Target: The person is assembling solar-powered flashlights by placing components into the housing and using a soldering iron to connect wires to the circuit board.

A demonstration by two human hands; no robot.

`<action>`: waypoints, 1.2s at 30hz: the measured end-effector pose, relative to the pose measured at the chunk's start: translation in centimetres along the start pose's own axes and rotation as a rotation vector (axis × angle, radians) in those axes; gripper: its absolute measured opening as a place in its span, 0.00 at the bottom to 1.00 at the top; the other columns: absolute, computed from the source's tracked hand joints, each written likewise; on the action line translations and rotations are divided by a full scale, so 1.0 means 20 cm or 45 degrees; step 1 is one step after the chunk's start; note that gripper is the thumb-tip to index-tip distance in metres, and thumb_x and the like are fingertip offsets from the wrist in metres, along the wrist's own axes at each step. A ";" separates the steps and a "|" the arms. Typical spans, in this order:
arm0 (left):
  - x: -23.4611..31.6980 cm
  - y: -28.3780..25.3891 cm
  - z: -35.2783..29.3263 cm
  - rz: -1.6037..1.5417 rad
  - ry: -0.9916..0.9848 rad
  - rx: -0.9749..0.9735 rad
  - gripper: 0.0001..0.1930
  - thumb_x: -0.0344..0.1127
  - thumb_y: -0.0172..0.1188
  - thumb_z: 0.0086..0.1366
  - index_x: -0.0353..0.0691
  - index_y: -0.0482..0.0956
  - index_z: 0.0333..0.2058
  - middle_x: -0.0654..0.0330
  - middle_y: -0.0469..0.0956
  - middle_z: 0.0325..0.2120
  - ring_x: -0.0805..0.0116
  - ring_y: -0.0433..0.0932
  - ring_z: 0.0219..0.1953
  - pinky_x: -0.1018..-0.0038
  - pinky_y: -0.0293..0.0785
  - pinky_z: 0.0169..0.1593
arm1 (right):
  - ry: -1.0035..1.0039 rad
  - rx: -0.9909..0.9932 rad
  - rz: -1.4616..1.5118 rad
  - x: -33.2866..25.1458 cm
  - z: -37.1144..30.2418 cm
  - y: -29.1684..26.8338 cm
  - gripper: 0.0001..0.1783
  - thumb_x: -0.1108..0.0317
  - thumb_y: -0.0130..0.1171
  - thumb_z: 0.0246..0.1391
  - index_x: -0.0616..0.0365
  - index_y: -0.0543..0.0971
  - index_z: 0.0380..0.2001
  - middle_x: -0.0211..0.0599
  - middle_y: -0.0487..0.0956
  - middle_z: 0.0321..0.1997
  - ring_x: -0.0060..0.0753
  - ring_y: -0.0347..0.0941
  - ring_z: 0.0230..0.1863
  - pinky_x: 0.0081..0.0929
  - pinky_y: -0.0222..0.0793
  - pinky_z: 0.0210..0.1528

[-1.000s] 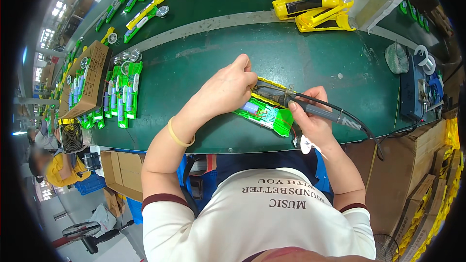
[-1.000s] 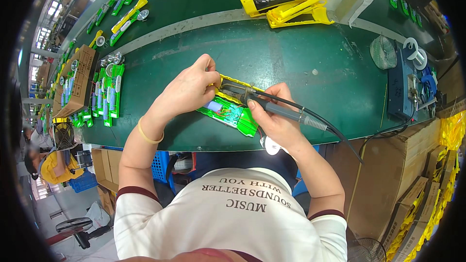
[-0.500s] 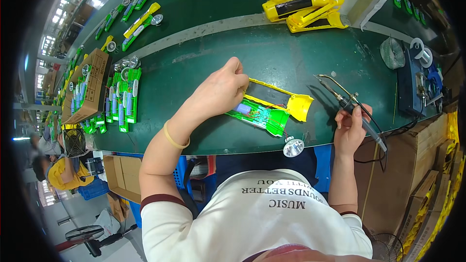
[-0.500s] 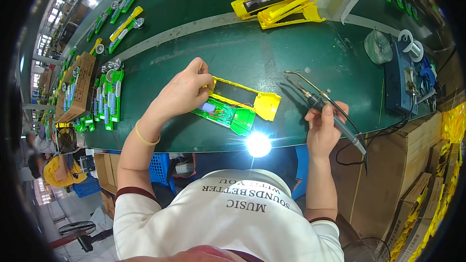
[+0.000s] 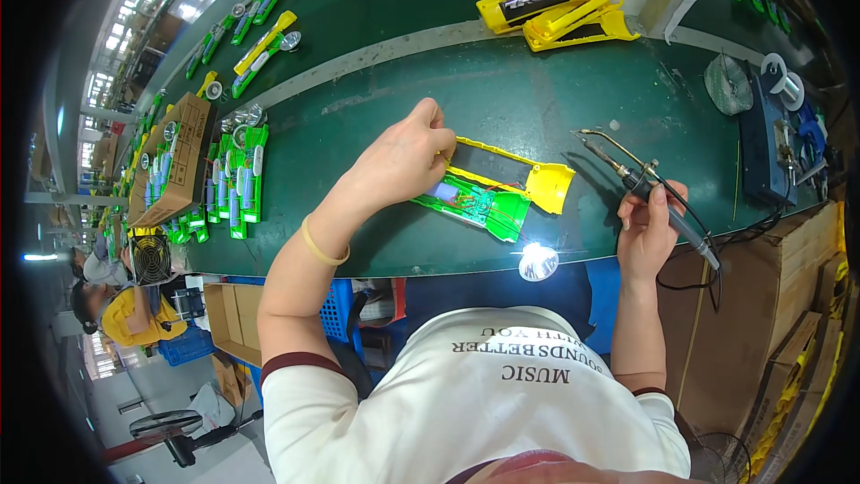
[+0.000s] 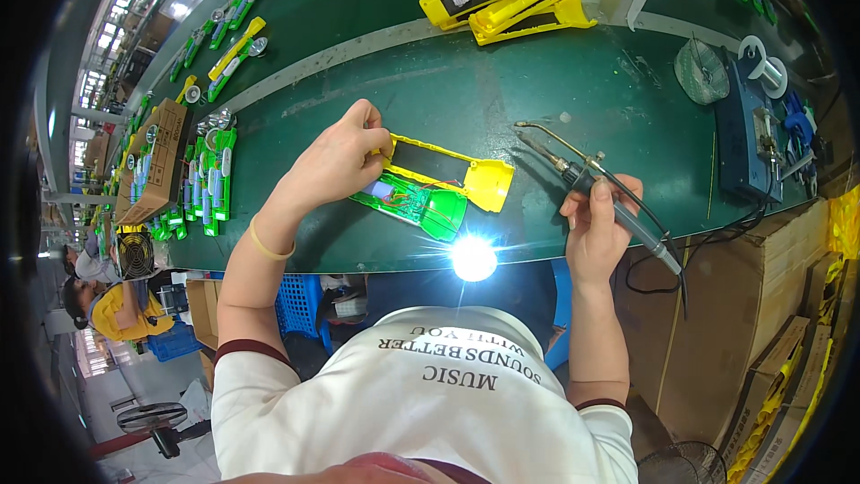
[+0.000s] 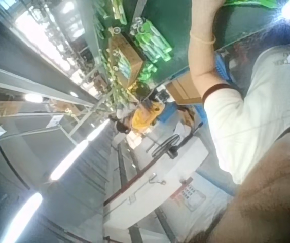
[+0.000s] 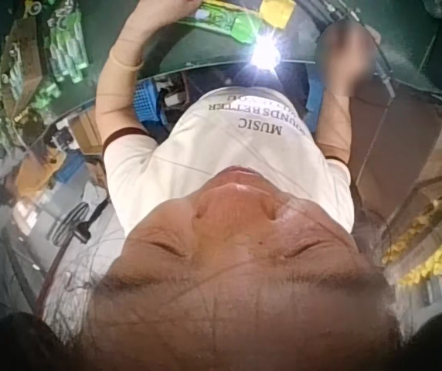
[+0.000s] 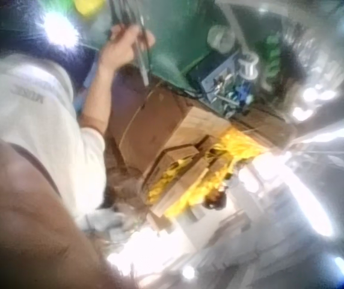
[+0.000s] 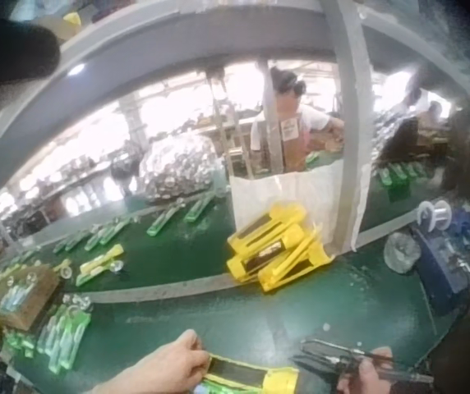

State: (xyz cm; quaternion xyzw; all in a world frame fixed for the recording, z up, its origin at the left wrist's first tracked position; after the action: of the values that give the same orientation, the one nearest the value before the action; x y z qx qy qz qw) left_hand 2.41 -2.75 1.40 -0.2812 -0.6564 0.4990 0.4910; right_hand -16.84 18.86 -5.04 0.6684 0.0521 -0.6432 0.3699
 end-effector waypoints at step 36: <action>-1.32 -0.31 0.40 -0.334 -0.484 0.597 0.29 0.33 0.65 0.46 0.38 0.63 0.47 0.52 0.71 0.41 0.61 0.71 0.45 0.71 0.65 0.49 | -0.473 -0.068 -0.579 0.04 -0.11 -0.07 0.18 0.59 0.55 0.53 0.55 0.59 0.36 0.36 0.66 0.32 0.23 0.65 0.21 0.17 0.62 0.22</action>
State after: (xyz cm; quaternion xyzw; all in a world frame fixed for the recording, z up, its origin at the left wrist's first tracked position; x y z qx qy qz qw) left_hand 5.18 -30.52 -2.65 0.0246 -0.6341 0.6126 0.4712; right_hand -15.56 20.82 -6.54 0.5004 0.1490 -0.8194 0.2368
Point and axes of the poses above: each hand's wrist, its own z-axis towards the middle knuckle, its own y-axis out of the palm, x = y × z, the point moved 2 cm from there along z, towards the middle knuckle
